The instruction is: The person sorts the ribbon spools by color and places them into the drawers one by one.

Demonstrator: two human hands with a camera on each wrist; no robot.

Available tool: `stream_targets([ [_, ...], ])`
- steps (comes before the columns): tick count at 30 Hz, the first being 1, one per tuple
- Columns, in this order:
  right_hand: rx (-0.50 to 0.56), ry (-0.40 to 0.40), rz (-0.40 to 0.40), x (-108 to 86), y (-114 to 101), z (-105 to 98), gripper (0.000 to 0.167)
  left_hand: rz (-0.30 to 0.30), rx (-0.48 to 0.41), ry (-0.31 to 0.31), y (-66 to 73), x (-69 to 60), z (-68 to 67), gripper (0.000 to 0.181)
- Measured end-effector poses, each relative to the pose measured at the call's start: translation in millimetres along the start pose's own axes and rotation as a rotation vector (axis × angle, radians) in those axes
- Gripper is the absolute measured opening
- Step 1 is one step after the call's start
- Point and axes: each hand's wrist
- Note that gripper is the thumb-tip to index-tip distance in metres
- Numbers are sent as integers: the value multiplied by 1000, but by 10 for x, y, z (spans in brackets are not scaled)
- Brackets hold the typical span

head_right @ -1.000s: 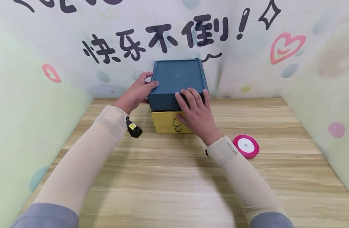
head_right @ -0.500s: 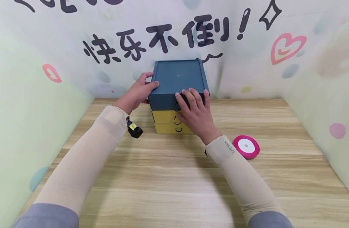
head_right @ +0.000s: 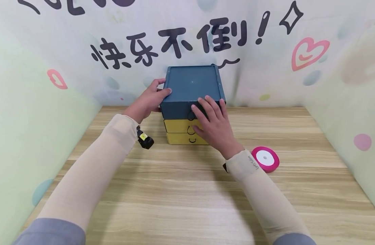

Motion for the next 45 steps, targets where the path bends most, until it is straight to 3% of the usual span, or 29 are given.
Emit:
stream_targets([
  [8, 182, 48, 73, -64, -29, -222, 76, -3, 10, -2, 9, 3, -12, 63],
  [13, 260, 4, 92, -170, -55, -364, 57, -7, 12, -8, 11, -2, -1, 63],
  [18, 334, -28, 164, -319, -59, -441, 63, -11, 23, -5, 14, -4, 1, 63],
  [21, 405, -75, 304, -405, -81, -468, 63, -11, 24, -2, 17, -3, -5, 63],
  [28, 561, -282, 695, -527, -177, -442, 55, -9, 20, -5, 20, -8, -9, 63],
  [31, 675, -374, 892, -569, -182, -382, 45, -10, 22, -2, 10, 0, -10, 63],
  [35, 845, -455, 1164, -615, -182, -283, 48, -11, 19, 2, -4, 10, -15, 63],
  [40, 1022, -514, 1364, -656, -193, -170, 57, -10, 22, 0, -2, 6, -10, 63],
  [45, 1153, -600, 1496, -660, -207, -62, 60, -11, 18, 0, 2, 3, -2, 63],
])
Point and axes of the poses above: each hand's wrist, its own x-axis towards the middle knuckle, its own z-axis out of the palm, y = z × x, and after that the axes turned 9 degrees about y, right-handed
